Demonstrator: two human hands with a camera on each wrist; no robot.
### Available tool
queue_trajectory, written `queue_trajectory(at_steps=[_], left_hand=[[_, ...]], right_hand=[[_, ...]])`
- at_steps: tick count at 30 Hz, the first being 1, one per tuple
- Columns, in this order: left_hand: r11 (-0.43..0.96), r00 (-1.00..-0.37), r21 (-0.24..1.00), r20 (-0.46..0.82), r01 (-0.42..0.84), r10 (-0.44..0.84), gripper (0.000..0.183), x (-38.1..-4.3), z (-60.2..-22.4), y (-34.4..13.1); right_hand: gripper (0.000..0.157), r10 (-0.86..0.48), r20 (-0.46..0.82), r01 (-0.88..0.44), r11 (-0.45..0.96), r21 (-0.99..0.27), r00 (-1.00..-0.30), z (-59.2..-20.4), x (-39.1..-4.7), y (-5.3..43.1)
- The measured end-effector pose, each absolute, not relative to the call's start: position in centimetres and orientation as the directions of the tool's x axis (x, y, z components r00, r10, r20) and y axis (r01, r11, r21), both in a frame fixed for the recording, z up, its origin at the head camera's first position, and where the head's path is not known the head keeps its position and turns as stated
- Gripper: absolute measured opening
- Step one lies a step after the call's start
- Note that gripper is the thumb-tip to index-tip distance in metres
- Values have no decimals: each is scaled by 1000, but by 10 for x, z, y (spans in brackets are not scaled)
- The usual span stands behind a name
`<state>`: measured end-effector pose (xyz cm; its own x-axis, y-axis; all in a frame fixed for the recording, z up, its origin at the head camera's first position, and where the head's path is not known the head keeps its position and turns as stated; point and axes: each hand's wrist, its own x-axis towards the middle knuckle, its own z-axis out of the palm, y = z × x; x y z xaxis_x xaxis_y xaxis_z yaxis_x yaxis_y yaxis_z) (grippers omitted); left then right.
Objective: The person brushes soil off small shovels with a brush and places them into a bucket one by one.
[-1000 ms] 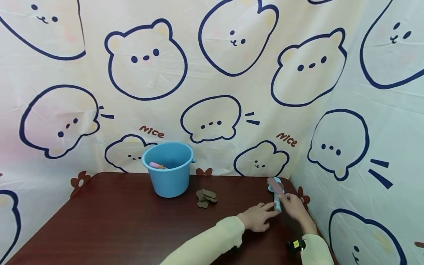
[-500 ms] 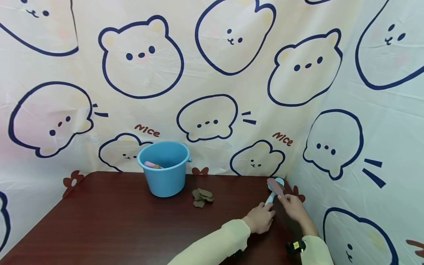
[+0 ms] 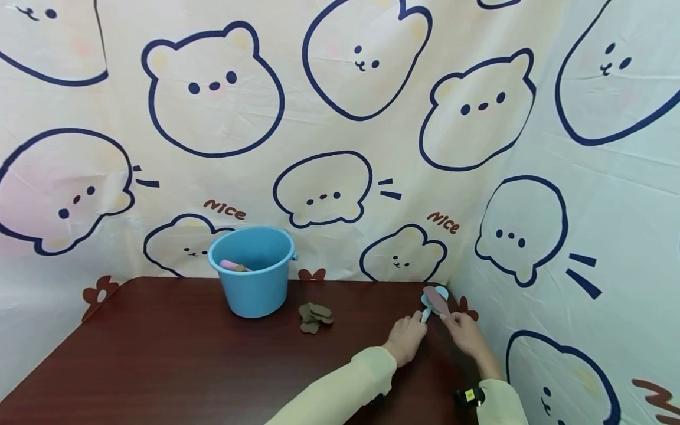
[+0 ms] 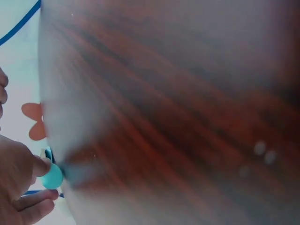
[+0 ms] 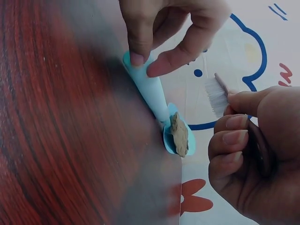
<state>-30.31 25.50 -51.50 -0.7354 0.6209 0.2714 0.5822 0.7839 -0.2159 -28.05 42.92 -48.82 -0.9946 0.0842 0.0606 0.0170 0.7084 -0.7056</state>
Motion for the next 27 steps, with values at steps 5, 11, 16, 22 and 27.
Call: queue_trajectory(at_steps=[5,11,16,22,27], left_hand=[[802,-752,-180,279,570,597,12,-306,-517,251],[802,-747,-185,292,568,597,8,-306,-519,248],[818,-762,-197,297,541,576,6,-308,-516,244],[842,-812,-86,231,532,536,14,-312,-509,235],[871,-842,-89,227,482,489,35,-313,-509,230]], right_hand=[[40,80,58,13,691,-722,-995,-488,-279,429],[41,69,72,-5,685,-729,-995,-488,-277,429],[42,53,78,-22,669,-743,-996,-489,-278,432],[42,41,68,-24,663,-749,-997,-488,-276,435],[43,49,71,-19,685,-728,-996,-486,-275,434]])
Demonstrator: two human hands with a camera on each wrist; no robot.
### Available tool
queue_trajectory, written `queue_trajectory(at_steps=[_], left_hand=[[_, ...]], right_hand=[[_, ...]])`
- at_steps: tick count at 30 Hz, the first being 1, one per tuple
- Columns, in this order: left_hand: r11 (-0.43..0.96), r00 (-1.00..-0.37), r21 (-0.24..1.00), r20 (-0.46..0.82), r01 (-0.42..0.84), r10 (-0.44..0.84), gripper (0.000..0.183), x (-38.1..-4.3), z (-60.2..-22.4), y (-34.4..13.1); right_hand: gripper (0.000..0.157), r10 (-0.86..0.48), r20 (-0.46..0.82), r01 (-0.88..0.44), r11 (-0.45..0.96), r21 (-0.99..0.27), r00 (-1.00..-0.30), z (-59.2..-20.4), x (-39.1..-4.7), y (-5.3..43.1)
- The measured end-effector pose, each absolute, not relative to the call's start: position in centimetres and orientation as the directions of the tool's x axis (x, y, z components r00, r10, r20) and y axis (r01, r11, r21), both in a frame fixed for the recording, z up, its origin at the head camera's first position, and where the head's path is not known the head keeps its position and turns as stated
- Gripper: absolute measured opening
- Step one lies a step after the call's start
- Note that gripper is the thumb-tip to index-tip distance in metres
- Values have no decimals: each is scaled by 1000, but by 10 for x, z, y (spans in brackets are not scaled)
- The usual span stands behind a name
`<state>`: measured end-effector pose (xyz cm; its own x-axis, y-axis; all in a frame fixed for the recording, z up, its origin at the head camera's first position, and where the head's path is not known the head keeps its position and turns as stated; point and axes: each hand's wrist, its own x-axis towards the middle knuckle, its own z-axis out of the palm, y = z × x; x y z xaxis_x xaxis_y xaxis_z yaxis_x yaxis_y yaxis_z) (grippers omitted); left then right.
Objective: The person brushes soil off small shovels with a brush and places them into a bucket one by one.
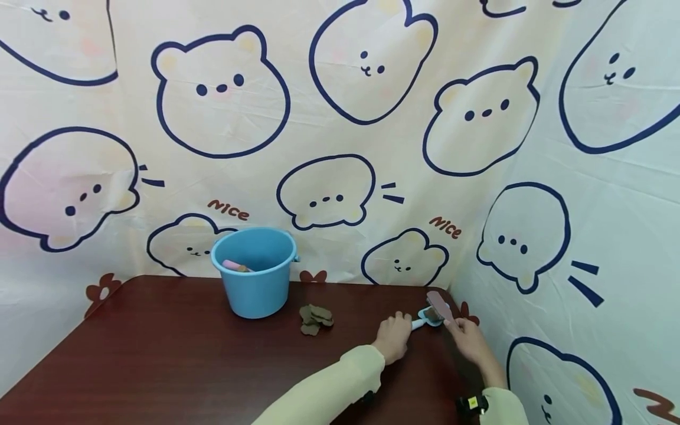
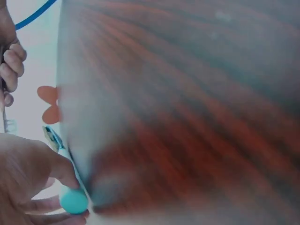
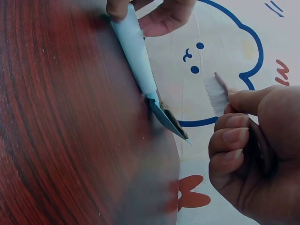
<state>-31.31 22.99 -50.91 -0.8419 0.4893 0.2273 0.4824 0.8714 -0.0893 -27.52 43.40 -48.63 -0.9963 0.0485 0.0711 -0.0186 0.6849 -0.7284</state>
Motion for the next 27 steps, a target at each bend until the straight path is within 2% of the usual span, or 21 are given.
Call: queue_trajectory(at_steps=[4,13,20,27], left_hand=[[882,-845,-149,252,448,472,49,-314,-512,231],[837,-802,-236,247,494,543,27,-319,-517,235],[819,-782,-283,260,499,566,31,-323,-512,220],[830,-780,-245,286,502,556,32,-325,-503,200]], right_hand=[[43,54,75,-17,687,-726,-996,-487,-273,435],[40,41,98,-44,680,-732,-994,-485,-269,437],[43,30,92,-48,666,-744,-995,-485,-273,435],[47,48,67,-19,665,-746,-997,-486,-277,426]])
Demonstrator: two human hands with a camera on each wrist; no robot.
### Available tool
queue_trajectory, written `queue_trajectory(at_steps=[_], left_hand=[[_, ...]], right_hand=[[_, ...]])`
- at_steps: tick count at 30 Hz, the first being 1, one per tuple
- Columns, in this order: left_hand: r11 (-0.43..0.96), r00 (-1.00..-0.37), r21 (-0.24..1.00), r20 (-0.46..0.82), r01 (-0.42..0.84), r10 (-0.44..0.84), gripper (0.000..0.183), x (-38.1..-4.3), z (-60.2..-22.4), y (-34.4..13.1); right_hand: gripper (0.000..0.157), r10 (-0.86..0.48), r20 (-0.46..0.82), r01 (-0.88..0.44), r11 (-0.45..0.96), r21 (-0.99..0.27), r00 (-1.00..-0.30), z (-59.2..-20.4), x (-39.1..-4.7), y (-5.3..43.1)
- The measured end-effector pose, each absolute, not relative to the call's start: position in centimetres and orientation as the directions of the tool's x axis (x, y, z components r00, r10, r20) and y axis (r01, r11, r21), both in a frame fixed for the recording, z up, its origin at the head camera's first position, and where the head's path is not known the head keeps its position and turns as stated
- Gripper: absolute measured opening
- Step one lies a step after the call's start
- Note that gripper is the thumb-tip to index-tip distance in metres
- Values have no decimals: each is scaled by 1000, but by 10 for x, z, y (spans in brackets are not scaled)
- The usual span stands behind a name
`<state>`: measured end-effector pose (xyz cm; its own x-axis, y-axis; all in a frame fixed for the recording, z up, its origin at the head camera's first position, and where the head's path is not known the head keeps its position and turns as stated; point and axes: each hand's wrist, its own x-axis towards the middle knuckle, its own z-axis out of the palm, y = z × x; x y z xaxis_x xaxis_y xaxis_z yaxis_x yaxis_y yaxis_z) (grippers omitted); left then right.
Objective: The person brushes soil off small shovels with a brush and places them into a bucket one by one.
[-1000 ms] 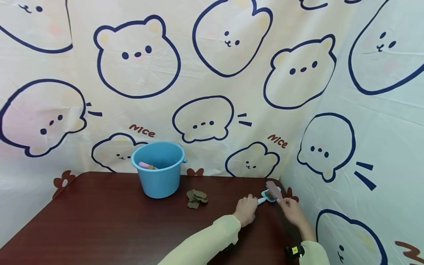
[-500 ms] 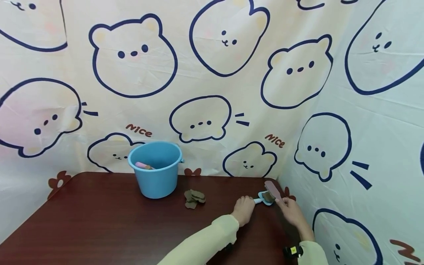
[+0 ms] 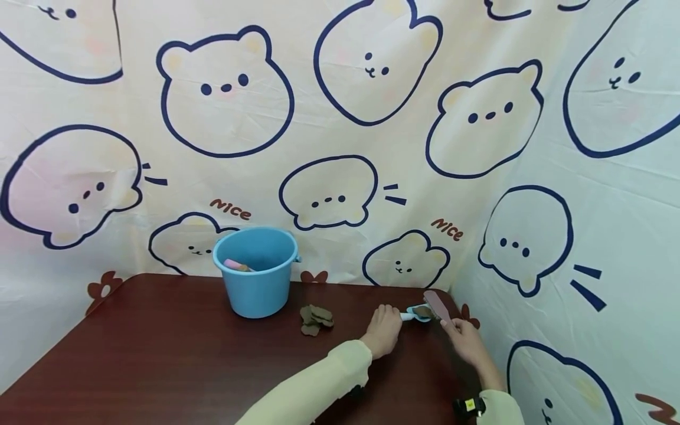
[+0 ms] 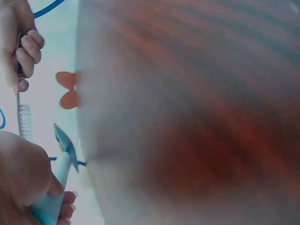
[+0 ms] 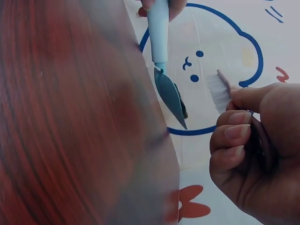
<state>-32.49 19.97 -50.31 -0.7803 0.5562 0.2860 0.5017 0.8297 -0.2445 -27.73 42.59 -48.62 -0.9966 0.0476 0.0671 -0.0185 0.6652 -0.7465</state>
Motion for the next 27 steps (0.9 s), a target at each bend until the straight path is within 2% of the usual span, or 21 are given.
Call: queue_trajectory(at_steps=[11,19,27], left_hand=[[836,-772,-143,327,530,545,21,-336,-496,152],[815,-762,59,399,576,510,18,-339,-487,109],[798,-771,134,391,588,503,19,-336,-476,67]], right_hand=[[46,8,114,-80,660,-747,-993,-479,-282,406],[44,-36,125,-120,620,-776,-992,-474,-282,384],[45,-95,160,-185,605,-774,-983,-474,-284,359]])
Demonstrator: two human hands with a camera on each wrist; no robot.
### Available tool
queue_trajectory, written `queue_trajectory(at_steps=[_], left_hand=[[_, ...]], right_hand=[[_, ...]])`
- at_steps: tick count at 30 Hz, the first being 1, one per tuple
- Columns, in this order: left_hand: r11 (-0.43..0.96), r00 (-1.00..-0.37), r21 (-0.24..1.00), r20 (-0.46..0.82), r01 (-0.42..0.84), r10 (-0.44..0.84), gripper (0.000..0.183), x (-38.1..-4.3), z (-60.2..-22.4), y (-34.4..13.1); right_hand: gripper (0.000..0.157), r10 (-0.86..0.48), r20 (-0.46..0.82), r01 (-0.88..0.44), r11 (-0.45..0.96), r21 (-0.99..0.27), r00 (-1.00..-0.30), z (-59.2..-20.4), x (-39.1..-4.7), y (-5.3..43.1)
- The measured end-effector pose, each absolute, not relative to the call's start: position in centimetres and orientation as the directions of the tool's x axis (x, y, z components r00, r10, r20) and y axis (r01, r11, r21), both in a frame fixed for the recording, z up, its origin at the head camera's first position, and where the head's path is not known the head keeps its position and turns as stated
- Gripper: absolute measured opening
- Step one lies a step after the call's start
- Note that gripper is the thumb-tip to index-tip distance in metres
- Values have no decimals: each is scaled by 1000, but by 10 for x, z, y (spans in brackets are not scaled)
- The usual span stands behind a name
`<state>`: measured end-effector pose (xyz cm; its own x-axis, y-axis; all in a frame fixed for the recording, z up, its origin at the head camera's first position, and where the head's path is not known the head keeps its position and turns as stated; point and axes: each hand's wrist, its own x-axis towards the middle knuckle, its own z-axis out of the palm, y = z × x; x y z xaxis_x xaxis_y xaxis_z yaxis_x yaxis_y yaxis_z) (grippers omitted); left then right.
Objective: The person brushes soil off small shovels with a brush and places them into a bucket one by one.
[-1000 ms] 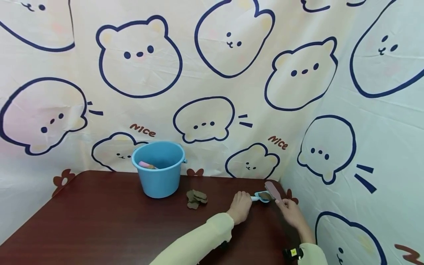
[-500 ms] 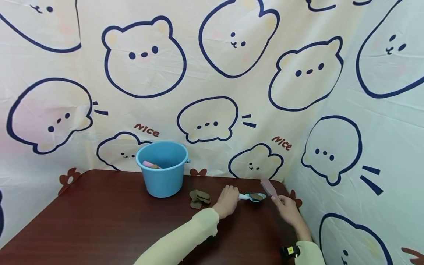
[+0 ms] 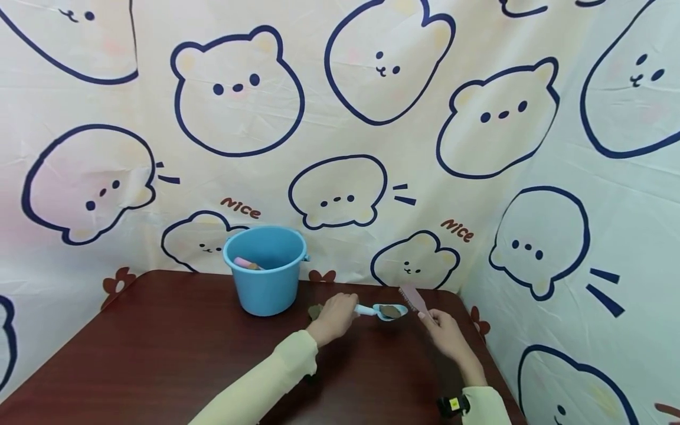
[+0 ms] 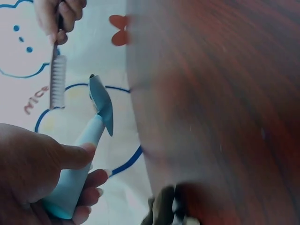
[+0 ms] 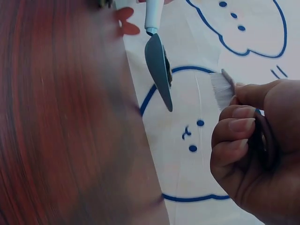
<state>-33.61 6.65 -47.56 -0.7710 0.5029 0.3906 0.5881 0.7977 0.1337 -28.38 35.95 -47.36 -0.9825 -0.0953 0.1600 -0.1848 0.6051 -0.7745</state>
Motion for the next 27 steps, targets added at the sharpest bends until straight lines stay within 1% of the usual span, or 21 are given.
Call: queue_trajectory(at_steps=[10,14,20,27], left_hand=[[782,-785,179,331,597,523,17,-331,-464,21],[779,-779,177,349,601,521,18,-327,-464,5],[779,-777,184,367,600,511,18,-322,-460,-17],[768,-794,265,387,583,469,11,-324,-461,-37]], right_hand=[[42,-156,166,-226,569,-791,-974,-473,-288,322],[37,-180,155,-231,566,-791,-971,-473,-289,307],[37,-219,177,-272,552,-788,-960,-475,-291,286],[32,-184,243,-304,520,-799,-953,-477,-294,258]])
